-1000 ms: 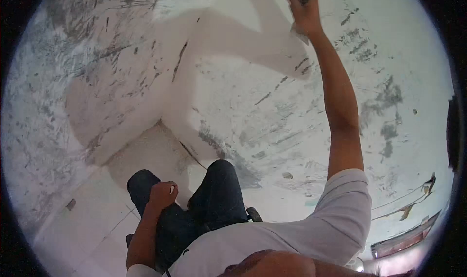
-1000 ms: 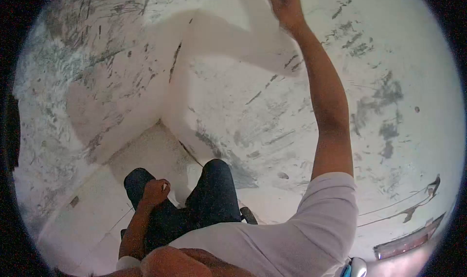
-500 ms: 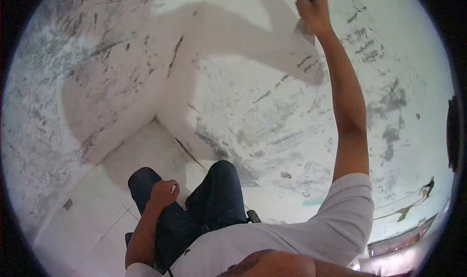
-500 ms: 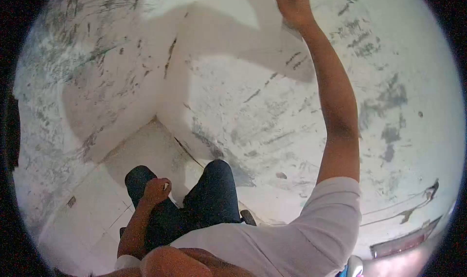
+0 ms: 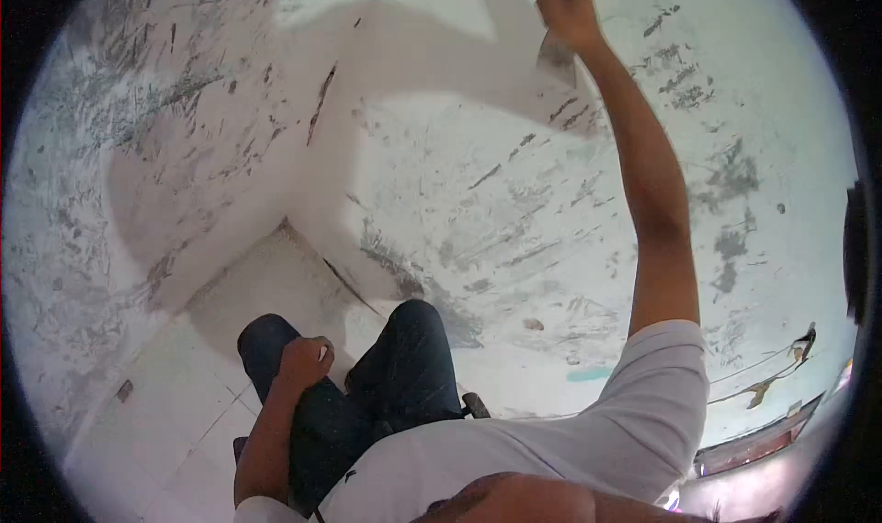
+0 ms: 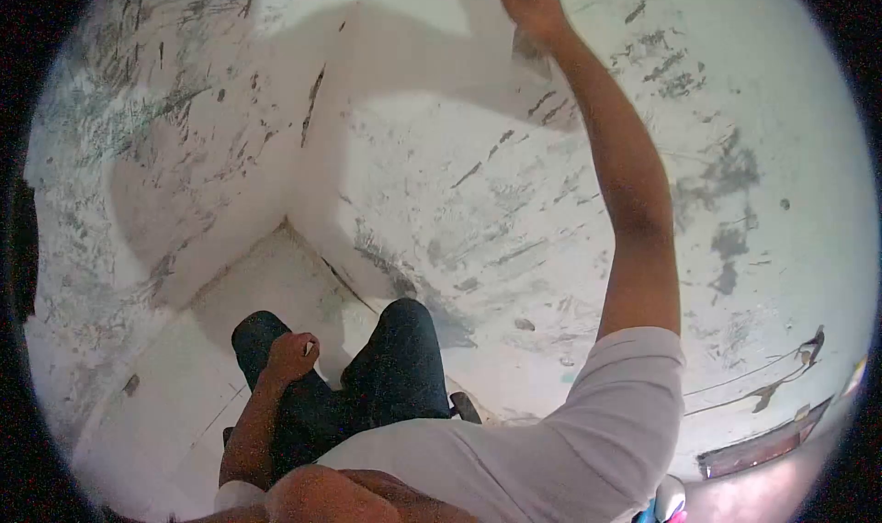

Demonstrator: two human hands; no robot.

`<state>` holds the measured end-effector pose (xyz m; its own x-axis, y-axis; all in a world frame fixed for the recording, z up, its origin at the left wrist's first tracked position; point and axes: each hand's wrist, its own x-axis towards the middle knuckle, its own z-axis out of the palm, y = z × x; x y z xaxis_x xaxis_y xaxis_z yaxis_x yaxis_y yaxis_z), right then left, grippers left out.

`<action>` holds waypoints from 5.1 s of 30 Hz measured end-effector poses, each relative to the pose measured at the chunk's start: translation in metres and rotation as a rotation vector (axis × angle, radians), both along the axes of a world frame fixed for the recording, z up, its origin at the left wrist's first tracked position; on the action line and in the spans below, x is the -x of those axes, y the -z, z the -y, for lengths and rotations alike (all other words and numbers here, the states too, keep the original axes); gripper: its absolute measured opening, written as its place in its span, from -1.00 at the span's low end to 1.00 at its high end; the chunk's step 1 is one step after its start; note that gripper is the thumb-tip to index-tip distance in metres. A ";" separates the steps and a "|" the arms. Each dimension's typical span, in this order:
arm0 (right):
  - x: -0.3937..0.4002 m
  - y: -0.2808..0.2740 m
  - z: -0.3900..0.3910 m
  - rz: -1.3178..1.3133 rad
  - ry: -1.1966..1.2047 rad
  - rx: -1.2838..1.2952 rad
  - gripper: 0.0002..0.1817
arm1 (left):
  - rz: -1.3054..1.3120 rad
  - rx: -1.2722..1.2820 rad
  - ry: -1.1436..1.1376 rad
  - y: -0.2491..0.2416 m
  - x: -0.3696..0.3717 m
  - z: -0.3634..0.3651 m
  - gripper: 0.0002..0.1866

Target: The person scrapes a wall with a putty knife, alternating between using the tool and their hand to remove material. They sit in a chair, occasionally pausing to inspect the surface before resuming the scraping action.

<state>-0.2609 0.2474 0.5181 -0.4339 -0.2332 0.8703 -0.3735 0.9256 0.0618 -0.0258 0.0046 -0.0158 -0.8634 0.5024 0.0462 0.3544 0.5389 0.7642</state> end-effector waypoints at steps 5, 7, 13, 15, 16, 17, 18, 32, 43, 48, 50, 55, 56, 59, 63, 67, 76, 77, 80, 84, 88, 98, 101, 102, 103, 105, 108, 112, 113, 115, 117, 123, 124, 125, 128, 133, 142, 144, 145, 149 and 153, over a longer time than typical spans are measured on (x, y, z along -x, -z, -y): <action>-0.026 -0.018 0.009 0.222 -0.250 0.048 -0.50 | -0.053 -0.052 -0.013 0.000 -0.001 0.003 -0.78; -0.011 -0.005 -0.008 0.404 -0.196 0.086 -0.49 | -0.012 -0.030 0.015 -0.004 -0.003 0.005 -0.79; -0.021 -0.025 -0.004 0.249 -0.063 0.124 -0.53 | 0.007 -0.006 -0.022 -0.004 0.001 0.001 -0.78; -0.023 -0.020 -0.006 0.288 -0.176 -0.166 -0.53 | -0.011 -0.036 -0.031 -0.005 -0.001 -0.002 -0.78; -0.025 -0.016 0.003 0.335 -0.163 -0.148 -0.52 | -0.006 -0.003 -0.020 -0.006 0.001 0.001 -0.78; -0.031 -0.016 0.010 0.310 -0.189 -0.074 -0.52 | 0.006 0.027 -0.003 -0.005 0.002 0.001 -0.79; -0.029 -0.021 0.011 0.305 -0.198 -0.082 -0.52 | 0.001 0.021 -0.014 0.000 0.005 -0.001 -0.79; -0.041 -0.042 0.011 0.242 -0.236 -0.033 -0.59 | -0.086 -0.003 0.017 0.008 -0.002 0.003 -0.77; -0.034 -0.021 -0.001 0.318 -0.184 -0.148 -0.54 | 0.021 0.032 0.059 0.008 -0.002 0.002 -0.72; -0.051 -0.023 0.007 0.339 -0.249 0.119 -0.54 | -0.071 0.064 0.045 0.024 -0.011 0.000 -0.71; -0.042 -0.016 0.015 0.375 -0.203 -0.086 -0.54 | 0.003 0.027 0.045 0.009 -0.002 0.001 -0.72; -0.042 -0.015 0.006 0.299 -0.262 0.076 -0.58 | -0.093 0.105 0.043 0.017 -0.009 0.000 -0.74; -0.042 -0.010 0.004 0.316 -0.247 0.085 -0.58 | -0.102 0.092 0.046 0.019 -0.005 0.000 -0.75; -0.051 -0.011 0.020 0.330 -0.257 -0.116 -0.52 | -0.071 0.108 0.044 0.005 -0.009 0.000 -0.74; -0.059 -0.039 0.016 0.098 -0.374 0.034 -0.59 | -0.093 0.111 0.043 0.010 -0.005 -0.001 -0.74; -0.010 -0.002 -0.041 0.269 -0.166 -0.046 -0.61 | -0.078 0.118 0.031 -0.005 -0.011 0.001 -0.75; -0.038 -0.022 0.014 0.259 -0.131 -0.221 -0.57 | -0.046 0.072 0.017 0.000 -0.001 -0.003 -0.75; -0.057 -0.029 0.030 0.201 -0.212 -0.143 -0.58 | -0.055 0.100 0.018 -0.004 -0.004 -0.002 -0.75; -0.044 -0.014 0.014 0.170 -0.221 -0.112 -0.59 | -0.096 0.076 0.017 0.002 -0.006 -0.002 -0.76; -0.044 -0.017 0.014 0.334 -0.211 -0.100 -0.59 | 0.050 0.068 0.020 -0.014 -0.001 0.001 -0.78; -0.019 -0.008 -0.015 0.194 -0.243 -0.176 -0.58 | 0.021 0.083 0.030 -0.006 -0.005 0.000 -0.72; -0.033 -0.016 0.010 0.302 -0.148 -0.259 -0.62 | -0.046 -0.007 -0.032 0.005 -0.001 -0.001 -0.80; -0.023 -0.022 0.003 0.235 -0.274 0.078 -0.58 | -0.078 -0.042 -0.038 0.008 0.000 -0.003 -0.81; -0.009 -0.005 -0.018 0.252 -0.182 -0.132 -0.61 | -0.068 -0.062 -0.026 0.007 -0.002 -0.002 -0.81; -0.018 -0.002 -0.009 0.324 -0.155 -0.156 -0.63 | -0.068 -0.062 -0.021 0.005 -0.004 -0.001 -0.81; -0.026 -0.009 0.007 0.299 -0.209 -0.189 -0.66 | -0.072 -0.019 -0.011 -0.002 -0.001 0.002 -0.80; -0.024 -0.024 -0.001 0.202 -0.341 -0.094 -0.68 | -0.063 0.020 -0.025 0.002 -0.003 -0.001 -0.78; 0.000 -0.007 -0.034 0.394 -0.078 -0.094 -0.67 | 0.006 0.048 -0.045 -0.007 0.001 -0.001 -0.77; -0.019 -0.024 -0.015 0.315 -0.183 -0.029 -0.65 | -0.018 0.026 -0.038 -0.006 0.001 -0.001 -0.77; -0.025 -0.020 -0.009 0.260 -0.267 0.058 -0.63 | -0.016 0.019 -0.009 -0.005 -0.006 0.003 -0.76; -0.015 -0.015 -0.012 0.260 -0.144 -0.034 -0.66 | 0.022 0.035 -0.010 -0.015 -0.001 0.000 -0.77; -0.004 -0.025 -0.006 0.167 -0.055 0.076 -0.73 | -0.028 0.013 0.003 -0.005 -0.001 -0.001 -0.79; -0.008 -0.020 -0.003 0.276 -0.046 -0.109 -0.74 | -0.029 0.014 0.011 -0.006 -0.002 0.000 -0.79; -0.013 -0.020 0.004 0.304 -0.053 -0.142 -0.74 | -0.012 0.021 -0.006 -0.008 -0.003 0.001 -0.79; -0.032 -0.041 0.023 0.307 -0.097 0.164 -0.73 | -0.060 0.010 -0.027 -0.006 0.006 -0.001 -0.80; 0.004 -0.013 -0.009 0.246 -0.206 -0.286 -0.72 | -0.024 -0.051 -0.078 -0.006 0.004 0.003 -0.81; -0.017 -0.024 0.013 0.273 -0.292 -0.038 -0.70 | -0.027 0.016 -0.050 -0.007 0.006 -0.001 -0.80; -0.029 -0.020 0.012 0.270 -0.152 0.082 -0.70 | -0.012 0.041 -0.034 -0.003 0.001 -0.001 -0.80; -0.015 -0.008 -0.003 0.305 -0.146 -0.009 -0.70 | -0.010 0.044 -0.026 -0.001 -0.003 -0.001 -0.80; -0.022 -0.024 0.010 0.315 -0.212 -0.162 -0.67 | 0.025 -0.002 -0.040 -0.014 0.003 0.003 -0.80; -0.017 -0.006 0.002 0.325 -0.162 -0.086 -0.67 | -0.058 0.006 -0.055 -0.004 -0.001 0.001 -0.80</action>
